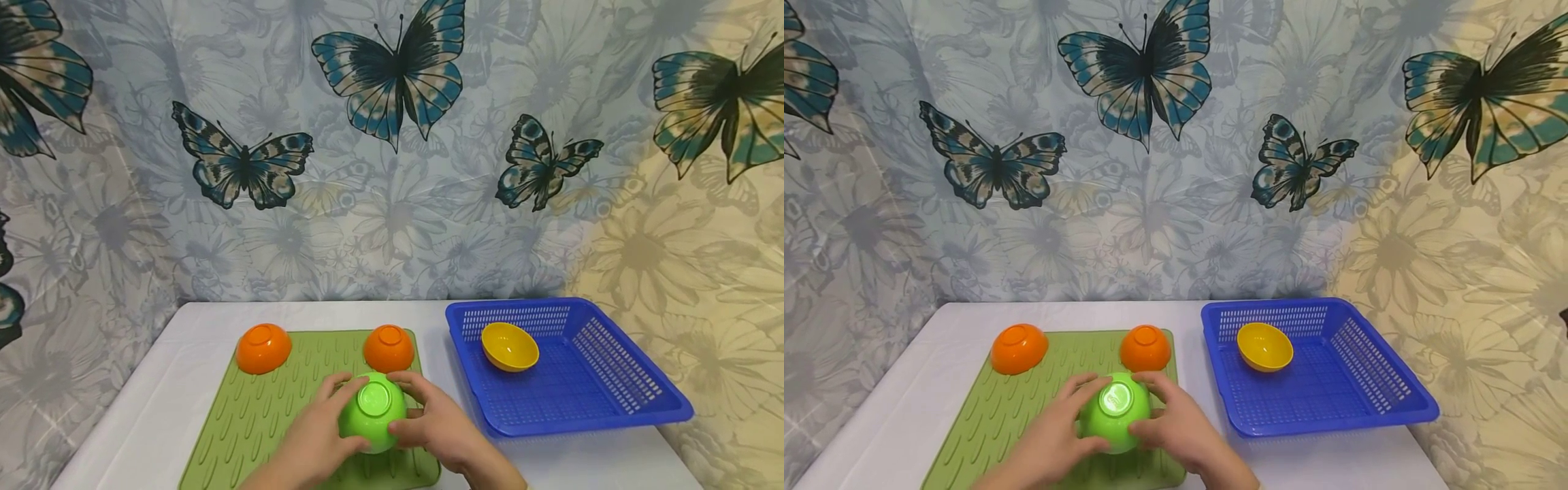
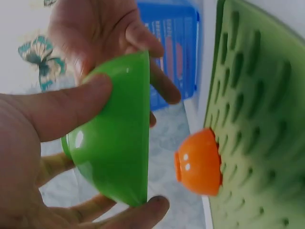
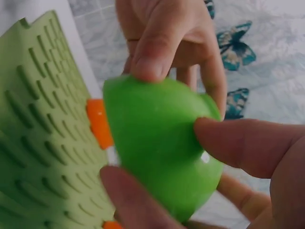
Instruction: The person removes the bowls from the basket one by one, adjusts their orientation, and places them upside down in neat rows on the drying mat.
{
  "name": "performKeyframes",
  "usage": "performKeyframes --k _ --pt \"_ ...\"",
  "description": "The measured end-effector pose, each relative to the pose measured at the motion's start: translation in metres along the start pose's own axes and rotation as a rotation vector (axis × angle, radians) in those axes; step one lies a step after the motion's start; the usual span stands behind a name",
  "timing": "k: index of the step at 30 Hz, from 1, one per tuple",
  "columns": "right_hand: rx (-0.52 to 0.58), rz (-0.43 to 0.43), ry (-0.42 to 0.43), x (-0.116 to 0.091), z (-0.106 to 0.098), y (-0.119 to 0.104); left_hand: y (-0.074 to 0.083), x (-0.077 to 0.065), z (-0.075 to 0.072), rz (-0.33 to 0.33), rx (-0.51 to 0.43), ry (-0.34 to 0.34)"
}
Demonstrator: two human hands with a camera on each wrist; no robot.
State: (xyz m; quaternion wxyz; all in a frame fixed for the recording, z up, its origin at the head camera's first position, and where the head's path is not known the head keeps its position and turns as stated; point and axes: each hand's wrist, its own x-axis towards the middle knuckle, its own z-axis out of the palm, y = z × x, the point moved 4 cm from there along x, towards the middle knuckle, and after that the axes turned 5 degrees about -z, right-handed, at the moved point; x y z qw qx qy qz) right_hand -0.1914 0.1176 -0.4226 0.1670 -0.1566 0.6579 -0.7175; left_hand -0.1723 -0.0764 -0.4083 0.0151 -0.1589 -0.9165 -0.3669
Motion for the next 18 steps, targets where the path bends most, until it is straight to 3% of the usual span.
performKeyframes --k 7,12,18 --pt "0.027 0.004 -0.026 0.023 0.018 0.016 -0.034 0.0 -0.023 -0.06 -0.096 -0.025" --pt "0.073 0.02 -0.057 0.042 0.042 0.032 -0.062 -0.009 -0.04 -0.124 -0.213 -0.043" --pt "0.098 0.055 -0.049 0.055 0.07 0.054 -0.095 -0.024 -0.056 -0.187 -0.245 -0.137"
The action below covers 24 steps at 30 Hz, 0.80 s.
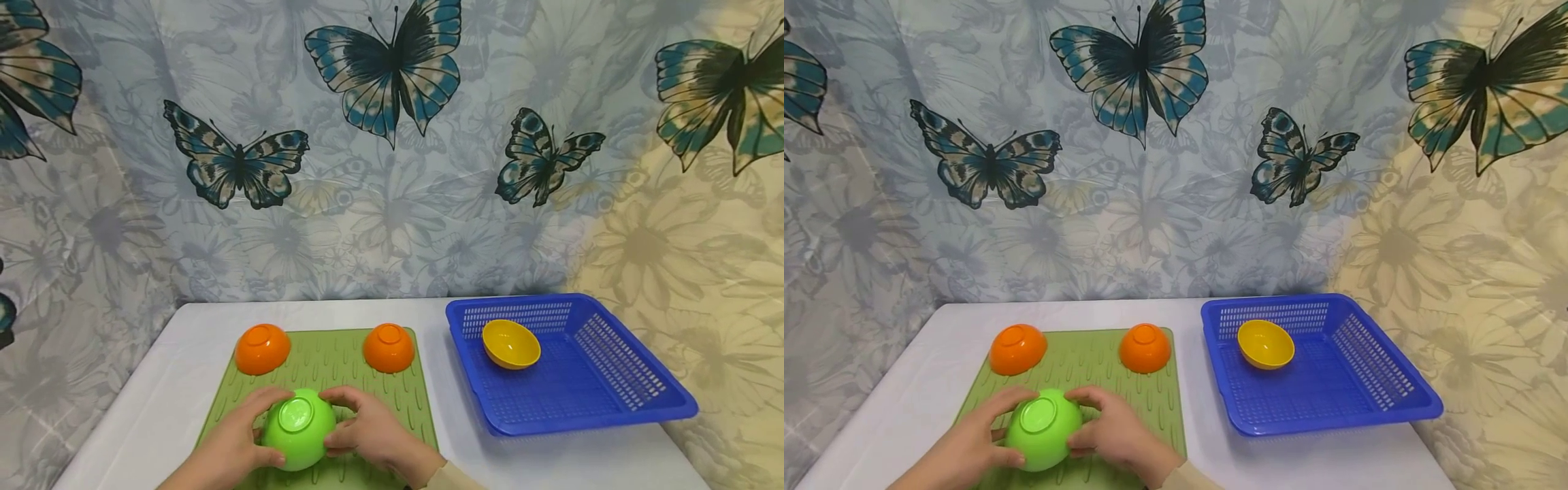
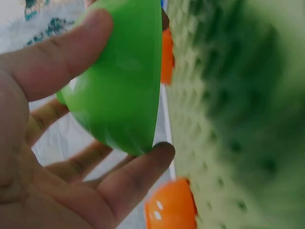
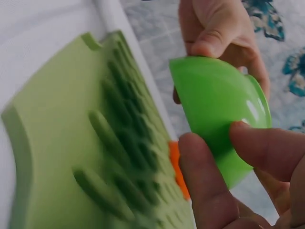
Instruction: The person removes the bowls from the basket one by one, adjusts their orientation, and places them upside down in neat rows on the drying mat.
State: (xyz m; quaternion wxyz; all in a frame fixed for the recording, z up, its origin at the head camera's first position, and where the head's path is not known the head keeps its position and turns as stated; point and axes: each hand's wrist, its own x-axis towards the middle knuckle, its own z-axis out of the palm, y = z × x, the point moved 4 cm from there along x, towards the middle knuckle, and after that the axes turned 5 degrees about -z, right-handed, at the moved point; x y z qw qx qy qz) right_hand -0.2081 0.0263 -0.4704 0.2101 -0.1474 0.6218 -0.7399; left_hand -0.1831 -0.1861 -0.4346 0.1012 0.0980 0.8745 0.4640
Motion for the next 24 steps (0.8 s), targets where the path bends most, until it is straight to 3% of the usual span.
performKeyframes --k 3,13,19,24 --pt "0.023 0.019 0.019 0.008 0.014 0.011 -0.016 -0.005 -0.011 -0.009 0.043 -0.022" --pt "0.052 0.039 0.073 0.042 0.06 0.028 -0.053 -0.016 -0.046 -0.008 0.152 0.015" --pt "0.037 0.053 0.082 0.055 0.079 0.033 -0.066 -0.019 -0.061 -0.079 0.253 0.036" --pt "-0.002 0.068 0.088 0.059 0.087 0.036 -0.078 -0.019 -0.065 -0.134 0.207 -0.003"
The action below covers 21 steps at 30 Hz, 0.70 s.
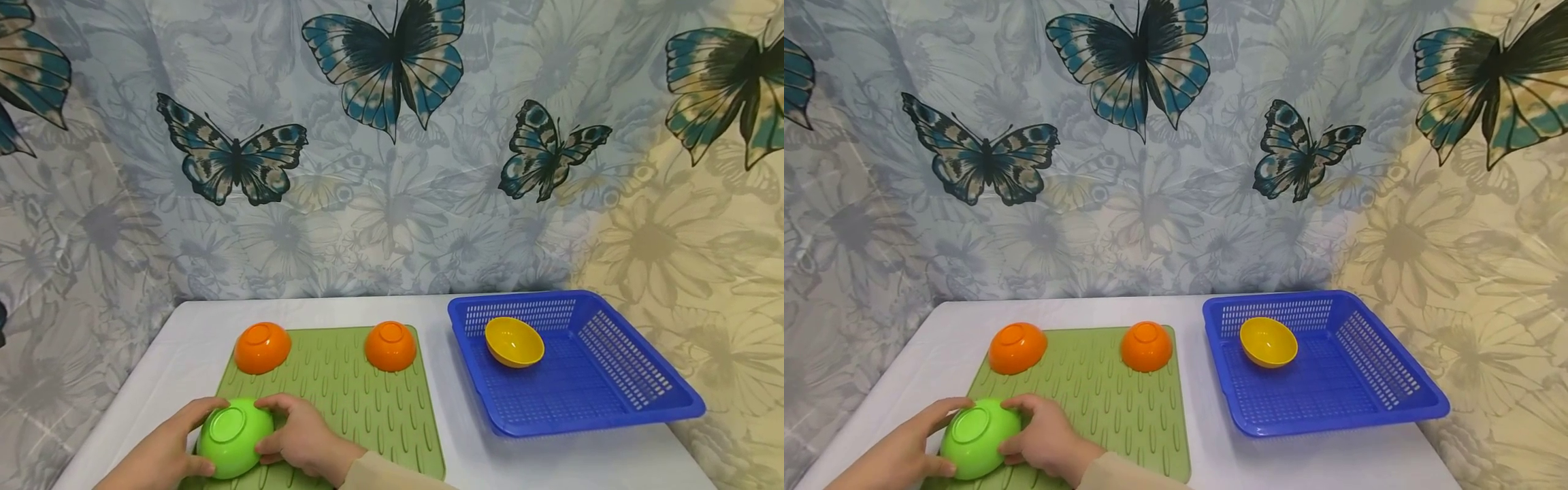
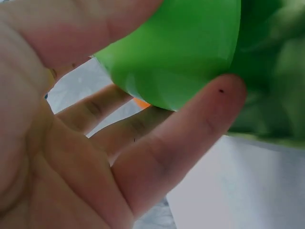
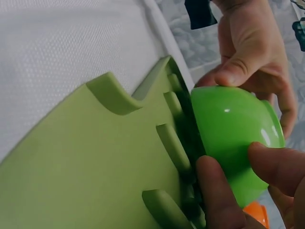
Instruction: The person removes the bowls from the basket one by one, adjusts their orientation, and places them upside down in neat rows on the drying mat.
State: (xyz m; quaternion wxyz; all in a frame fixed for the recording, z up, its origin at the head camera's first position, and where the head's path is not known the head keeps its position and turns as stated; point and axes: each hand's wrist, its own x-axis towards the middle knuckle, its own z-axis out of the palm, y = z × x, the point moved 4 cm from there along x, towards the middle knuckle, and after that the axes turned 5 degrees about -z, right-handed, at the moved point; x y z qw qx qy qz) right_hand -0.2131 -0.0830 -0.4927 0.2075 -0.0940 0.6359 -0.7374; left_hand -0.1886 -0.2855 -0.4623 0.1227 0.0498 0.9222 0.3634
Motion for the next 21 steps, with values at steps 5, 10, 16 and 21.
performKeyframes --k 5,10,16,21 --pt "-0.055 -0.002 0.008 0.0 0.003 -0.001 -0.005 0.002 0.001 -0.013 0.005 -0.016" --pt "-0.092 0.017 0.021 0.001 0.005 -0.002 -0.004 0.003 0.001 -0.043 0.041 -0.034" --pt "-0.103 0.053 0.023 0.001 0.004 -0.003 0.005 0.005 0.006 -0.025 0.105 -0.009" --pt "-0.137 0.066 0.014 0.0 0.003 -0.006 0.01 0.008 0.007 -0.034 0.106 -0.009"
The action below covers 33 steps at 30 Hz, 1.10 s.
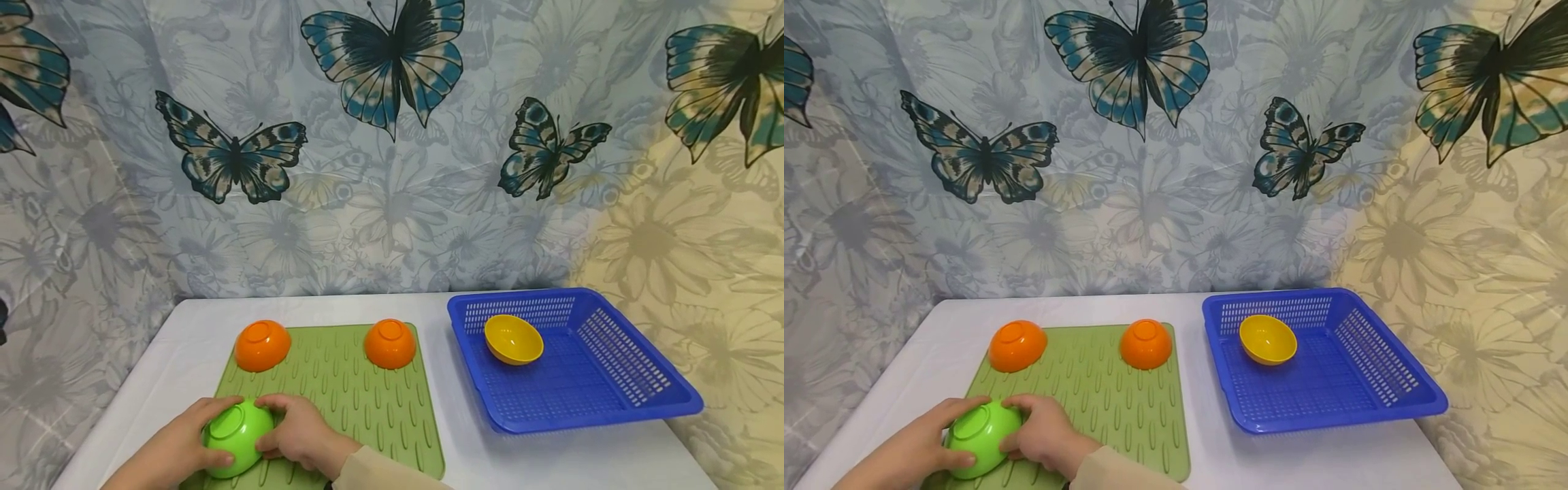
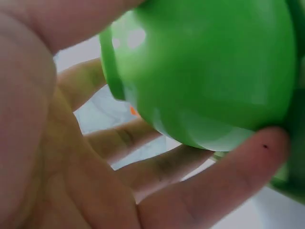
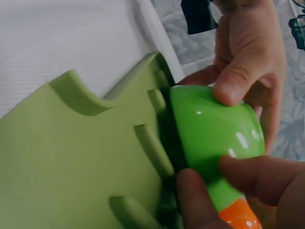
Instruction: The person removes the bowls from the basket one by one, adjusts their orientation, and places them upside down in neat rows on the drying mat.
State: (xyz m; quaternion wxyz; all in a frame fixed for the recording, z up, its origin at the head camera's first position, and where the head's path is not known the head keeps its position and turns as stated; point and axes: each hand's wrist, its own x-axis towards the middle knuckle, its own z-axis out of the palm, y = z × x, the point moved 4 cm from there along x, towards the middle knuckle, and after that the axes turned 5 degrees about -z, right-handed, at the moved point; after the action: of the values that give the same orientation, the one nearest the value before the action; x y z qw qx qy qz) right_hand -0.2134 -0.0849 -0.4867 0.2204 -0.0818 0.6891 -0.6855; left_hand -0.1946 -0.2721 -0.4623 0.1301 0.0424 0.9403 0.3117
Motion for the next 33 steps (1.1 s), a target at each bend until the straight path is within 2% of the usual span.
performKeyframes --k 6,14,21,24,27,30,33 --pt "-0.056 0.027 -0.001 -0.001 -0.006 -0.004 0.002 0.002 -0.003 -0.017 -0.053 -0.045" --pt "-0.007 0.054 -0.022 -0.002 -0.013 -0.004 0.001 0.001 0.0 -0.012 -0.056 -0.03" --pt "-0.043 0.054 -0.05 -0.009 -0.03 -0.011 -0.001 0.002 0.003 -0.019 -0.052 -0.046" --pt "-0.04 0.024 -0.067 -0.015 -0.047 -0.026 -0.002 0.003 0.002 -0.005 -0.055 -0.05" --pt "-0.016 -0.018 -0.088 -0.025 -0.071 -0.052 -0.003 0.004 0.003 0.008 -0.072 -0.067" --pt "-0.003 -0.068 -0.095 -0.038 -0.103 -0.084 -0.005 0.005 0.003 0.003 -0.095 -0.092" --pt "-0.04 -0.122 -0.086 -0.055 -0.145 -0.116 -0.005 0.006 0.003 -0.006 -0.111 -0.106"
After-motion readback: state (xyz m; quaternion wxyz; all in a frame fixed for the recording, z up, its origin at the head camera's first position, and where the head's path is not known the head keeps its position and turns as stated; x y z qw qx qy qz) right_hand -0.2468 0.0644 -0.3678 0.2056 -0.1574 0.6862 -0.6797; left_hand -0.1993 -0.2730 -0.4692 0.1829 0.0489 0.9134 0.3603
